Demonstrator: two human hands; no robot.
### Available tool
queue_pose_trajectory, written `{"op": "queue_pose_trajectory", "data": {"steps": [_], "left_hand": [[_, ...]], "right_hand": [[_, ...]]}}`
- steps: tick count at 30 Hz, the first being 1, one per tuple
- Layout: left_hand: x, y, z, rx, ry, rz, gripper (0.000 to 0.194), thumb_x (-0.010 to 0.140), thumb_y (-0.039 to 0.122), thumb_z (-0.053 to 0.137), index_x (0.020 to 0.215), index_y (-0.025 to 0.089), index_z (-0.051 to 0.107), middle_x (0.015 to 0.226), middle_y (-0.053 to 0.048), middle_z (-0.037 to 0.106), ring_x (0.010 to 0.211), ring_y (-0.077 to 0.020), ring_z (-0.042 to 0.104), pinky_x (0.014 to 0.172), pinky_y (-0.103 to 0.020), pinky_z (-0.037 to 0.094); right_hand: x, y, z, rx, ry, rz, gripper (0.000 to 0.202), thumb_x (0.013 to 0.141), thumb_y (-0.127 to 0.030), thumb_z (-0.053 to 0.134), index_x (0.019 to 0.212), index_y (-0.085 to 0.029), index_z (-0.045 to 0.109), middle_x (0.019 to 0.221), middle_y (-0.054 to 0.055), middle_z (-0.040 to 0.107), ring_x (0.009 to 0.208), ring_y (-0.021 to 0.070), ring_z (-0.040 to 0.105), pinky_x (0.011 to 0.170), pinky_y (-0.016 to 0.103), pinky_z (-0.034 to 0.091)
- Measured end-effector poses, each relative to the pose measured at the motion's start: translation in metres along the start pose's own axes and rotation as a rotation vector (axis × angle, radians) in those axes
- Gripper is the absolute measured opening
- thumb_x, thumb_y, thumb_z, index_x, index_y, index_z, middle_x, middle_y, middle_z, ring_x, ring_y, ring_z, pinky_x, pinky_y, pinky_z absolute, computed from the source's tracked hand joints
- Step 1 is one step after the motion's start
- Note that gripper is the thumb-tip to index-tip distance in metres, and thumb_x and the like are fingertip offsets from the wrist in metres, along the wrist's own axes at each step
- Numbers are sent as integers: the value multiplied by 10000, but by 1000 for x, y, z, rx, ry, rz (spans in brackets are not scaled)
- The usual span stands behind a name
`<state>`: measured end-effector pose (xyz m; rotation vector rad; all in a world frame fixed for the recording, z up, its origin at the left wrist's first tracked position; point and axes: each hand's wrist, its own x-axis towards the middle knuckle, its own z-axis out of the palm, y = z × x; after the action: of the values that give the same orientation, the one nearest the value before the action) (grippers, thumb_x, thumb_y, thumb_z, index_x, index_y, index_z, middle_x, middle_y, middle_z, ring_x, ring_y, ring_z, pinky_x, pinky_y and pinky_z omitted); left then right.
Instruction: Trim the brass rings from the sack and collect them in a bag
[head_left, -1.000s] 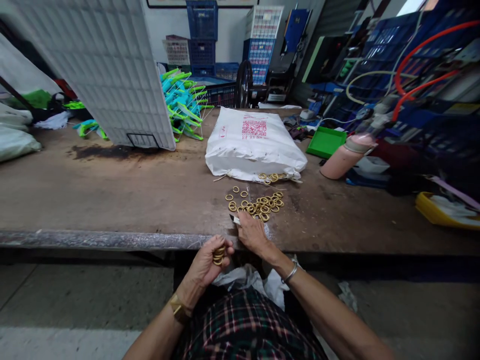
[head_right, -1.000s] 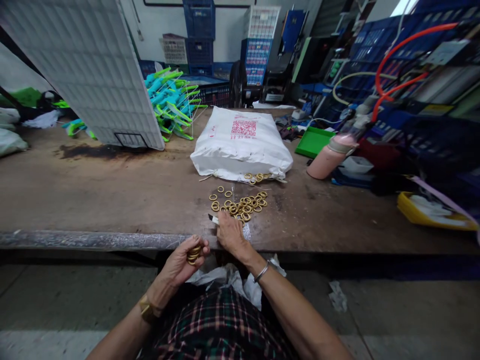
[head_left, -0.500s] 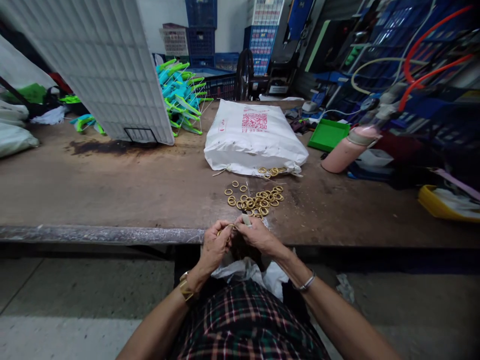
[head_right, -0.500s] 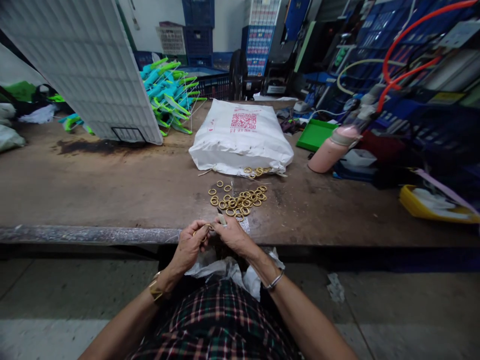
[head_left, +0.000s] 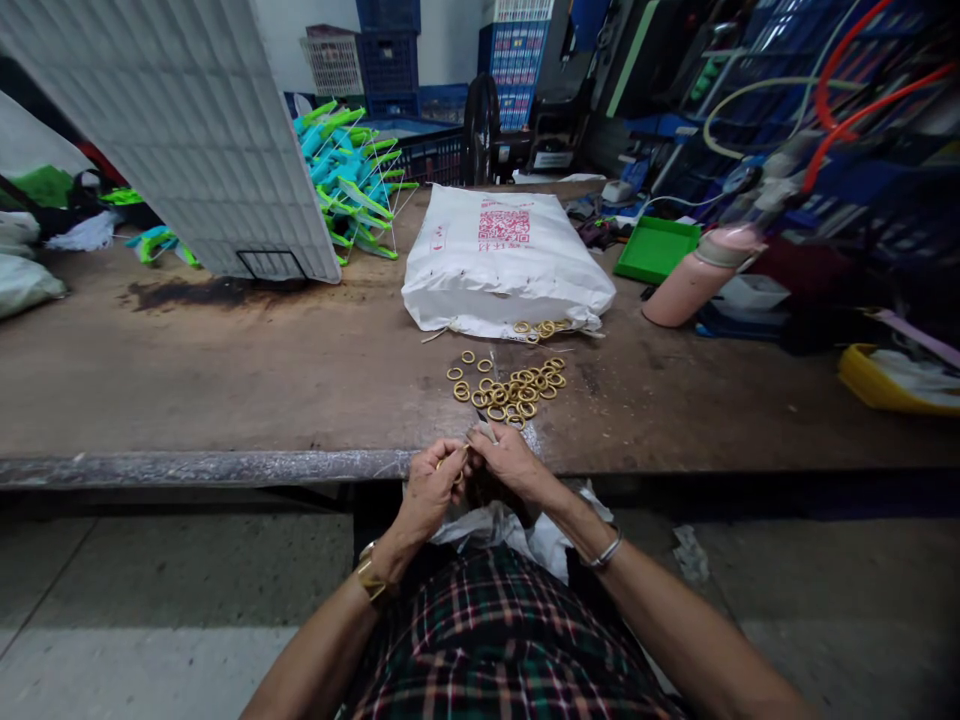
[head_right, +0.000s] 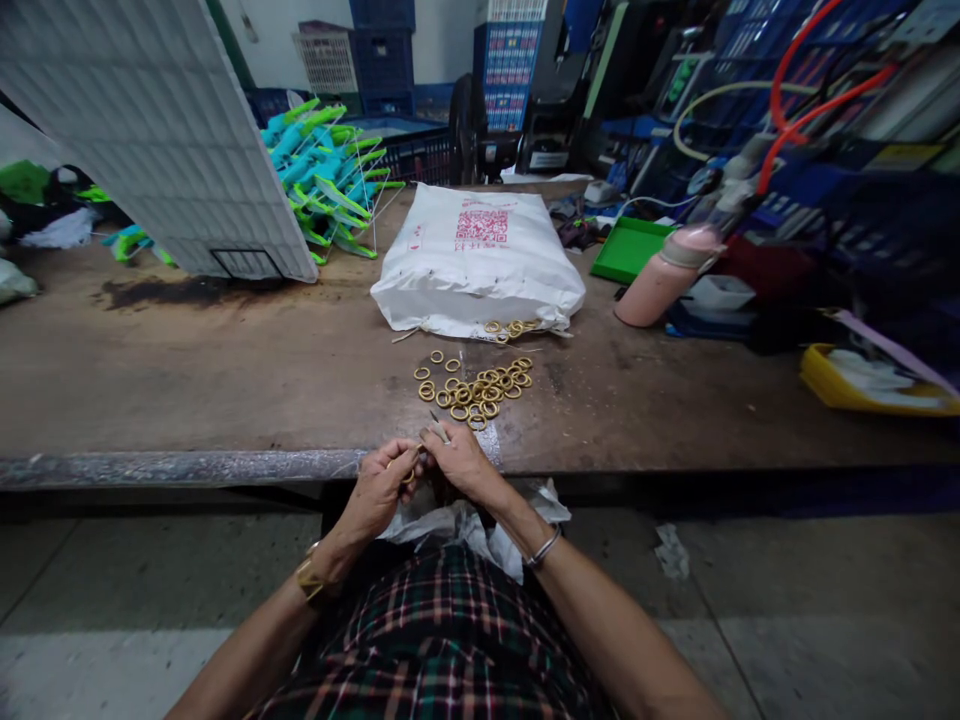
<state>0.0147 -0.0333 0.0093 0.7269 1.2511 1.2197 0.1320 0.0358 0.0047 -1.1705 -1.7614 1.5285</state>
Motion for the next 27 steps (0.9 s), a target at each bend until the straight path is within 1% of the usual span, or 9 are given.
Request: {"op": "queue_pose_trajectory", "data": {"steps": [4,8,10,12,15,18,21,27], "left_hand": [[-1,1,0,-40,-35,-41,338,715,479,608,725,154,515,578,45,492,406,-35,386,368,-155,274],[-2,2,1,-91,-55,-49,359,699,494,621,710,158,494,579,49,488,400,-29,371,369,-156,262],[-3,2,1,-96,-46,-35,363,696,498,624,719,160,491,572,51,488,404,-31,375,373,-155,264],[-3,1,1,-84,-36,-17,361,702,499,619,727,163,489,568,52,489,410,-35,379,377,-155,270],[-1,-1,-1,-56,-18,5,342,722,488,603,741,165,492,576,49,493,418,-39,382,383,-157,284],[0,-3,-1,-29,1,32,335,731,487,593,748,168,494,592,44,501,431,-45,398,395,-162,304],[-1,-2,-2,-5,7,55,332,734,487,587,733,171,485,597,42,503,436,-48,405,405,-166,319],[-2,-2,-3,56,13,82,305,758,465,568,730,173,481,571,48,484,428,-50,387,410,-168,319]], "right_hand": [[-1,-3,1,-54,19,-14,293,797,-396,436,599,-180,459,520,-52,480,500,81,427,509,204,333],[0,-2,-1,-85,24,-32,271,809,-357,399,623,-178,482,538,-40,496,525,92,450,533,209,348],[0,-1,-3,-166,77,-45,251,813,-325,379,637,-180,484,556,-31,499,536,99,456,543,214,346],[-2,1,-5,-332,105,-88,242,818,-305,370,637,-186,477,564,-24,492,534,105,439,538,220,324],[-8,3,-6,-594,33,-170,203,814,-245,374,663,-190,499,574,-16,503,534,113,424,537,225,291],[-13,2,-3,-758,-47,-189,162,786,-173,389,761,-189,548,625,0,560,572,123,466,555,227,285],[-15,0,-2,-849,-80,-185,185,771,-147,399,837,-184,568,681,19,603,613,133,500,571,231,288],[-14,-2,-2,-934,-123,-171,238,791,-150,379,917,-181,578,759,48,647,657,152,543,583,245,297]]}}
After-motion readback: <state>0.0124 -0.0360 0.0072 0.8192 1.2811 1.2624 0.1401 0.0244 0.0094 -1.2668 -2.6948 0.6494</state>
